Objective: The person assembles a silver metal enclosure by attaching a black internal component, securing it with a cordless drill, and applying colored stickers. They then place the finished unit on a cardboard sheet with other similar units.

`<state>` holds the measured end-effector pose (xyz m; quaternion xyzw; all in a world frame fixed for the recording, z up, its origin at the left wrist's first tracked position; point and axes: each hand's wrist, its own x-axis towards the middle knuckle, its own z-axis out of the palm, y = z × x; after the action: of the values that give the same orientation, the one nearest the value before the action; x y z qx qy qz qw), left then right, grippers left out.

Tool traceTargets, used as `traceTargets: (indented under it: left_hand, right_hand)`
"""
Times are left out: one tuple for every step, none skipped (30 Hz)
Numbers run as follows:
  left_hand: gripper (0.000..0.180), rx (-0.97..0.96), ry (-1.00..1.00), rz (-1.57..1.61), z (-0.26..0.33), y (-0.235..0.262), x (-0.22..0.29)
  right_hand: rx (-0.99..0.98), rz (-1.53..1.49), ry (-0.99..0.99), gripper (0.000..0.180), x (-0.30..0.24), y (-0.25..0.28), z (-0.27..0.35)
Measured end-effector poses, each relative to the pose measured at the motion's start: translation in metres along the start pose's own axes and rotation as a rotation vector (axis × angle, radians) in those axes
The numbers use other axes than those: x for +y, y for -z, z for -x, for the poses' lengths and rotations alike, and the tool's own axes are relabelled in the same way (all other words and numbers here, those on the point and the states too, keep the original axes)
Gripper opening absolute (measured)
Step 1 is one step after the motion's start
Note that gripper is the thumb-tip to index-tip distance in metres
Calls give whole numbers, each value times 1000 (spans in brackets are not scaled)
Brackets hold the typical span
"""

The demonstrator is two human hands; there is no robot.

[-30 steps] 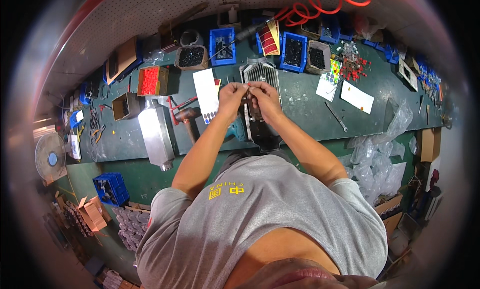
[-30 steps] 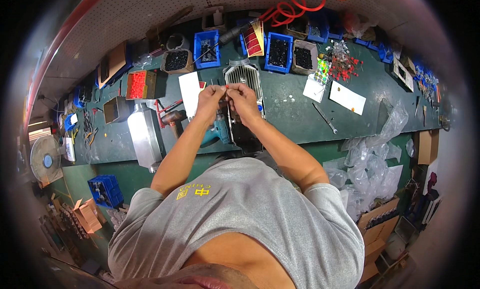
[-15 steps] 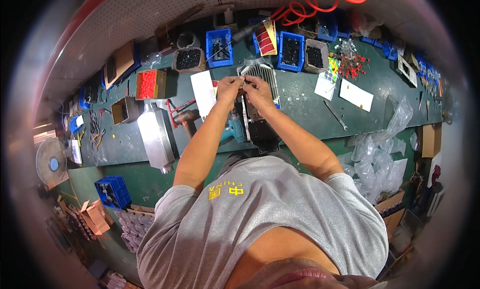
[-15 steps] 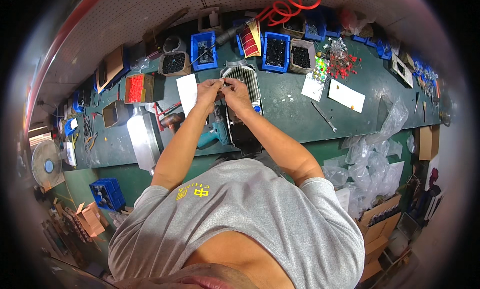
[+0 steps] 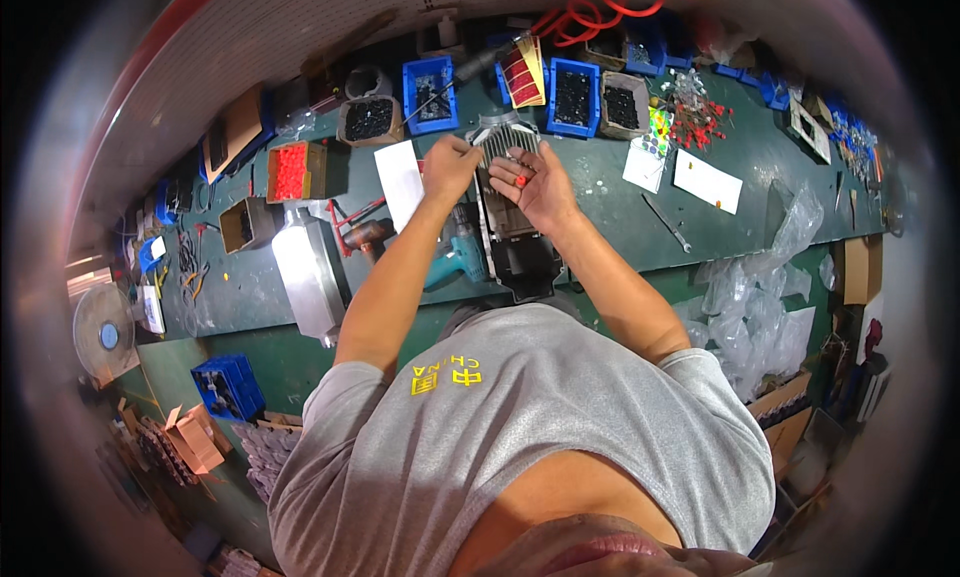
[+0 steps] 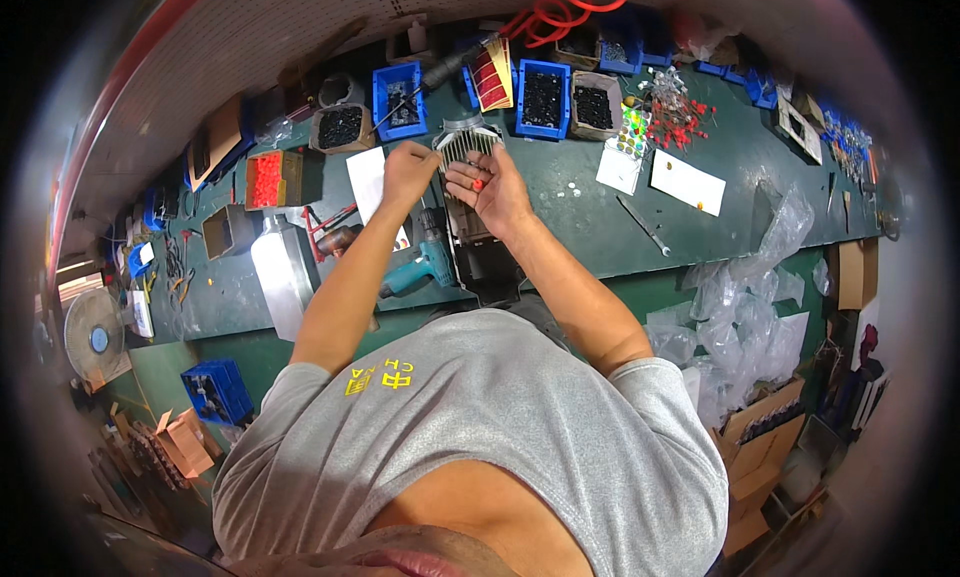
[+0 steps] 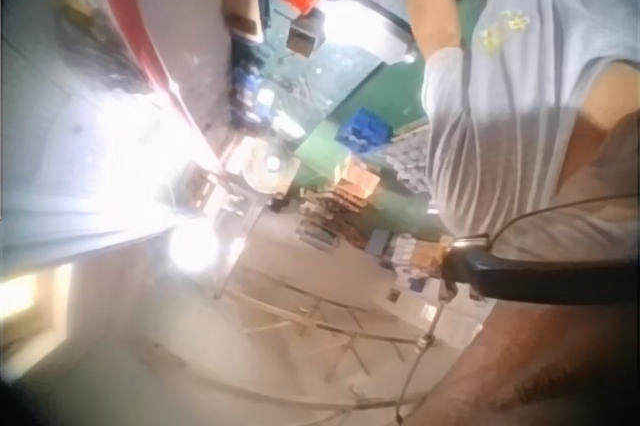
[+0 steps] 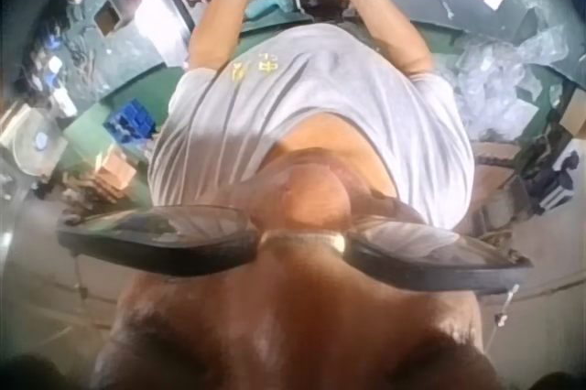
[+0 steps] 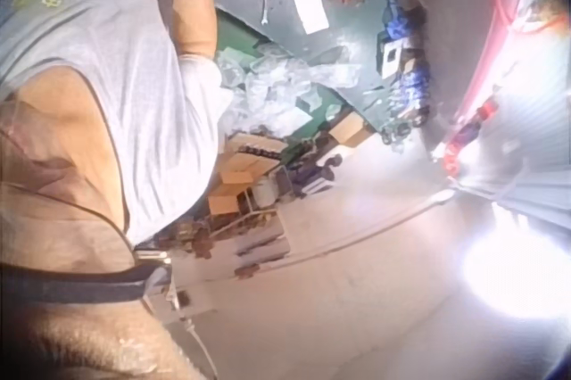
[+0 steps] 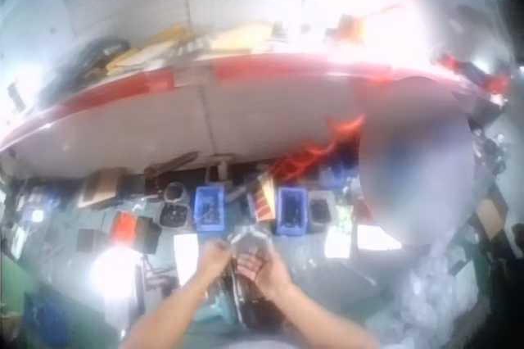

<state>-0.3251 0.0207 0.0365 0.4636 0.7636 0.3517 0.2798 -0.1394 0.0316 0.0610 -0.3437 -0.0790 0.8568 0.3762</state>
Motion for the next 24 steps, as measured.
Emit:
traceTargets:
  left_hand:
    - [27, 24, -3, 89, 7, 1, 1]
    - [26, 44, -9, 177, 15, 7, 12]
    - [23, -17, -66, 224, 24, 9, 18]
    - [21, -78, -123, 272, 34, 8, 24]
    - [19, -135, -182, 319, 44, 9, 33]
    - [17, -166, -297, 254, 55, 10, 46]
    - [17, -194, -345, 217, 63, 8, 53]
    - [18, -218, -391, 180, 70, 6, 58]
    - [18, -199, -390, 171, 74, 2, 57]
    - [18, -179, -389, 162, 78, -4, 54]
    - [18, -161, -390, 156, 80, -8, 53]
    - [19, -170, -353, 209, 82, -9, 52]
    - [19, -179, -315, 262, 83, -11, 51]
    - [19, -188, -276, 314, 84, -10, 51]
    - [19, -163, -300, 273, 84, -9, 50]
    - [19, -175, -254, 368, 85, -9, 51]
    - [19, -187, -209, 461, 86, -8, 53]
    - [19, -198, -163, 554, 88, -7, 55]
    - [19, -189, -182, 537, 89, -7, 56]
    - [19, -178, -199, 520, 92, -8, 57]
    - [20, -166, -217, 502, 93, -8, 57]
    - [19, -173, -223, 446, 93, -7, 56]
    - [19, -181, -230, 390, 94, -7, 54]
    - [19, -190, -236, 334, 94, -7, 53]
  right_hand:
    - [0, -6, 2, 54, -3, 0, 3]
    - [2, -15, 8, 56, -7, -2, 8]
    - [0, -3, 15, 60, -10, -3, 11]
    - [-16, 5, 20, 61, -10, 1, 12]
    - [-37, 14, 25, 62, -10, 5, 11]
    - [-55, 23, 31, 63, -12, 3, 13]
    - [-65, 57, 15, 63, -14, 3, 18]
    - [-69, 67, 16, 62, -13, 1, 19]
    - [-73, 77, 17, 61, -11, 0, 20]
    - [-77, 87, 19, 60, -9, -2, 22]
    - [-91, 75, 22, 57, -8, -1, 23]
    - [-96, 87, 20, 57, -8, 0, 25]
    - [-102, 98, 18, 56, -9, 2, 28]
    - [-108, 109, 15, 55, -10, 3, 30]
    - [-86, 151, 32, 45, -13, 5, 34]
    - [-102, 199, 22, 40, -14, 11, 35]
    - [-119, 247, 13, 36, -14, 15, 36]
    - [-136, 295, 4, 32, -13, 18, 37]
    - [-112, 265, -27, 27, -12, 21, 39]
    - [-89, 236, -60, 23, -11, 17, 45]
    - [-66, 207, -94, 19, -11, 15, 48]
    - [-69, 213, -99, 18, -10, 18, 47]
    - [-71, 218, -103, 17, -9, 24, 46]
    - [-73, 223, -106, 17, -8, 29, 45]
